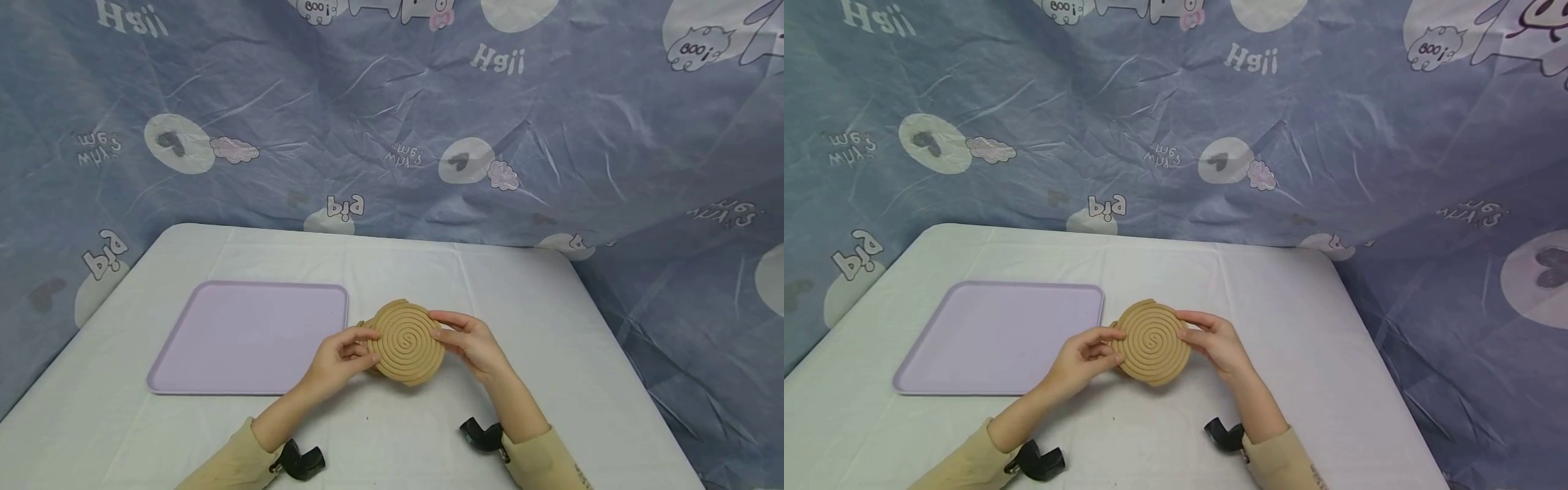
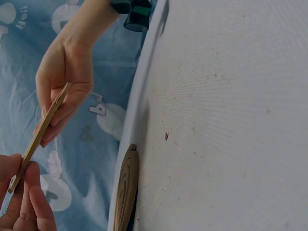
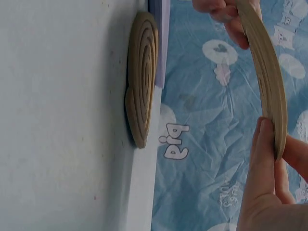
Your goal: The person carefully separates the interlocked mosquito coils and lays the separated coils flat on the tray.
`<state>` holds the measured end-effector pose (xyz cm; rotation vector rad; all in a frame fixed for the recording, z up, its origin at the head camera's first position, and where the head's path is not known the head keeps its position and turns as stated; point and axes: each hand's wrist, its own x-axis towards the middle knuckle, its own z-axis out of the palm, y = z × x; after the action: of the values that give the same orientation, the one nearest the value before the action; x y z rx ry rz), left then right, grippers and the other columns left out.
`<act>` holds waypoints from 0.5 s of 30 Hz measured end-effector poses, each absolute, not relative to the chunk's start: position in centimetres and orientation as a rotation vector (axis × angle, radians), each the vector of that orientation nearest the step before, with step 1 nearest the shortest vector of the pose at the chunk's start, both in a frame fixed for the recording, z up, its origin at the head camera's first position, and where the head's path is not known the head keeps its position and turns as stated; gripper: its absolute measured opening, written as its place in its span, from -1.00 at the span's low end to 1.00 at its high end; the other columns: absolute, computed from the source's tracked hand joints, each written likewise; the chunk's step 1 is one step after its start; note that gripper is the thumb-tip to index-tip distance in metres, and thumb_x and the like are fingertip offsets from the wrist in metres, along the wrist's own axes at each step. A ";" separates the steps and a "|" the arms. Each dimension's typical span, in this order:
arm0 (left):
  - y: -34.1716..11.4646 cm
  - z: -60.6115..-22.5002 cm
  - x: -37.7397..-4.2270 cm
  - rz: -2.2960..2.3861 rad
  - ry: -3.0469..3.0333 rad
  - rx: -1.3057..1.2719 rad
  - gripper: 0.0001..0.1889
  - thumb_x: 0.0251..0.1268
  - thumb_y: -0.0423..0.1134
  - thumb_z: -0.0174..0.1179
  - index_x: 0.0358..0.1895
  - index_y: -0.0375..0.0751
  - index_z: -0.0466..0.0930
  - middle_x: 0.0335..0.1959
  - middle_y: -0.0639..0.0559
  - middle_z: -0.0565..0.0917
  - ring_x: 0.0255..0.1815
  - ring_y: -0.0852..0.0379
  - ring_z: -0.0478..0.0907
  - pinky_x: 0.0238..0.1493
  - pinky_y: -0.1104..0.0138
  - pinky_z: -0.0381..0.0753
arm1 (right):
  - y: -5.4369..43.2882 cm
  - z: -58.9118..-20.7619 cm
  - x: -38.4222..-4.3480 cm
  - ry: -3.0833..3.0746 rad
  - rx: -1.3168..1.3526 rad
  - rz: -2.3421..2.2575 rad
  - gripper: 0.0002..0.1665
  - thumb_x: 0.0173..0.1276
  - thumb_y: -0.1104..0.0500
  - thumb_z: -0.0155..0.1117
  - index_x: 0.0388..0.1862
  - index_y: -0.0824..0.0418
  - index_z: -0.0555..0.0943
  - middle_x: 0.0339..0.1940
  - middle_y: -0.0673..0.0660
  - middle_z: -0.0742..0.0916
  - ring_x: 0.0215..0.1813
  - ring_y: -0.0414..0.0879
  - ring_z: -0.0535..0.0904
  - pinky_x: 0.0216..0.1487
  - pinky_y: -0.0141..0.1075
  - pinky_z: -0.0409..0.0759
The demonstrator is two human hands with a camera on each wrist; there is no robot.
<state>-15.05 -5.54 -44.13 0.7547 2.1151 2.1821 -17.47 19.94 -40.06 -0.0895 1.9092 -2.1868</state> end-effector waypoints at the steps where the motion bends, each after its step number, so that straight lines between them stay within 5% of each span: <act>1: -5.6 -44.1 -15.1 2.202 2.115 0.743 -0.69 0.11 -0.51 0.27 -0.03 -0.45 0.54 -0.46 -0.29 0.64 -0.43 0.04 0.61 -0.40 0.44 0.58 | 19.8 -40.0 -17.3 1.910 -0.089 -2.196 -0.54 0.18 0.48 0.23 0.11 0.52 0.49 -0.07 0.09 0.66 -0.18 -0.16 0.65 -0.13 -0.34 0.61; 8: -5.9 -43.3 -15.3 2.319 2.129 0.607 -0.72 0.14 -0.51 0.24 -0.05 -0.49 0.56 -0.30 -0.33 0.64 -0.38 0.24 0.58 -0.33 0.46 0.59 | 19.0 -39.7 -16.5 1.953 -0.150 -2.195 -0.53 0.20 0.44 0.26 0.12 0.49 0.48 0.06 0.21 0.62 -0.11 -0.13 0.64 -0.07 -0.28 0.61; 15: -6.3 -42.8 -15.5 2.352 2.153 0.534 -0.73 0.18 -0.47 0.23 -0.04 -0.47 0.56 -0.17 -0.31 0.62 -0.29 0.23 0.57 -0.26 0.48 0.57 | 18.4 -39.4 -16.2 2.037 -0.224 -2.096 -0.46 0.18 0.46 0.25 0.18 0.48 0.42 0.24 0.38 0.45 -0.15 -0.08 0.66 -0.14 -0.19 0.64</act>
<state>-15.47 -6.30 -42.82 0.5339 2.1531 2.3519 -16.18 18.41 -39.42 -0.2236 2.0366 -2.0961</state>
